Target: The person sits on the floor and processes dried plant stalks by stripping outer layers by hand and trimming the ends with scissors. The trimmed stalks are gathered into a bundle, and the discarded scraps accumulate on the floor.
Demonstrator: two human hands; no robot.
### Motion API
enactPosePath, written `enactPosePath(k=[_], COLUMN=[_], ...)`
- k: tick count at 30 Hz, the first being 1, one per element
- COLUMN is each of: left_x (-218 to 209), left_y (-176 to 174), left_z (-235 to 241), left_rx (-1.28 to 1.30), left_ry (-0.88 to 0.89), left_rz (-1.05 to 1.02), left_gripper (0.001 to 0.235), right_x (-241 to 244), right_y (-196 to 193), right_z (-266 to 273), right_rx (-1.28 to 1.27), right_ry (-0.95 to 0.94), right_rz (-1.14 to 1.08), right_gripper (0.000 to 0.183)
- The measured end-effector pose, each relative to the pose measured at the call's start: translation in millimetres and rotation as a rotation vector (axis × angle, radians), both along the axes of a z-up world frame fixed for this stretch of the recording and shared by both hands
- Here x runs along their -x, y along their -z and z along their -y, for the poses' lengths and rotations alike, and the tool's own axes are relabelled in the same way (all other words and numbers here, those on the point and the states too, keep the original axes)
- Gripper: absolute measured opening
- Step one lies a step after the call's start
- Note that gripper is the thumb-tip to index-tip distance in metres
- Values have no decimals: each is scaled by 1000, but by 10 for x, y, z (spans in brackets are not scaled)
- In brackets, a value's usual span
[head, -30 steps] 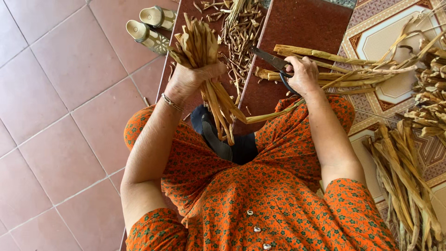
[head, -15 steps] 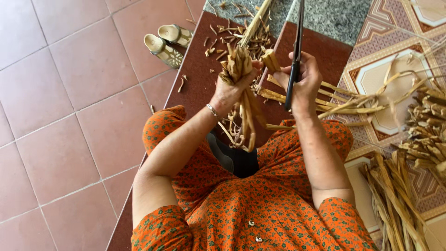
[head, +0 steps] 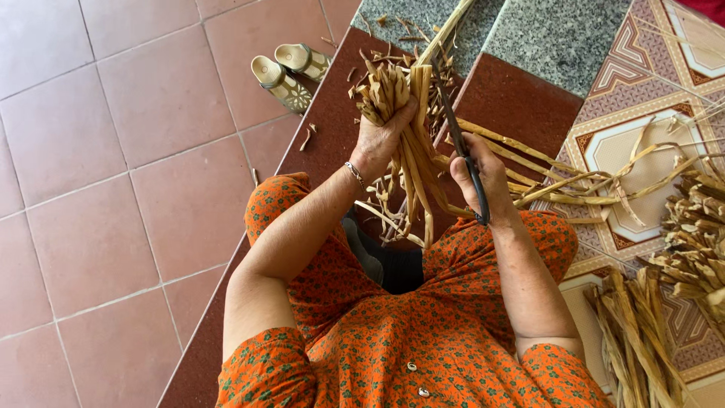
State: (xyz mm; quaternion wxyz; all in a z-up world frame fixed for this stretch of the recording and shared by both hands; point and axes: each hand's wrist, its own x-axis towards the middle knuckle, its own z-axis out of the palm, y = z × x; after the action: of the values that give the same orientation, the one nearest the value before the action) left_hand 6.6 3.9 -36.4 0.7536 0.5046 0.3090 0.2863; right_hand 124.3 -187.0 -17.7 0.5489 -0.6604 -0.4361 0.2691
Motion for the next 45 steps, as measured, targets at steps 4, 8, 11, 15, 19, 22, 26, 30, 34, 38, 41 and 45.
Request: enactPosePath(k=[4,8,11,15,19,22,26,30,34,38,41,45], left_x=[-42,-40,-47,-41,11,31,47,158,325,467,511,507], left_y=[7,13,24,2,-81,-141,-209,-270,-292,-226,-106,69], left_z=[61,86,90,89,64,46,68,74,117,285,307,299], left_rx=[-7,5,-19,-54,10,21,-21,-78,-44,104,6,91], left_ry=[37,56,65,50,107,129,149,230,416,439,384,299], left_rz=[91,83,88,102,-16,-32,-55,-101,-148,-73,-149,-37], left_gripper=[24,23,22,25,28,30,32,36,27,17,15,14], right_x=[34,72,88,110,95,64,-39,-431,-768,-828,-831,-873], right_y=[-84,-115,-42,122,243,310,430,623,946,1440,1781,2052], right_z=[86,84,102,106,80,99,145,141,321,251,200,186], right_rx=[114,63,172,168,75,90,55,151,342,240,202,318], right_ry=[-21,-21,11,49,68,59,76,169,173,116,109,121], right_rz=[70,159,247,433,494,506,415,318,409,463,497,579], right_gripper=[81,77,74,70,65,64,58,40,39,38,35,30])
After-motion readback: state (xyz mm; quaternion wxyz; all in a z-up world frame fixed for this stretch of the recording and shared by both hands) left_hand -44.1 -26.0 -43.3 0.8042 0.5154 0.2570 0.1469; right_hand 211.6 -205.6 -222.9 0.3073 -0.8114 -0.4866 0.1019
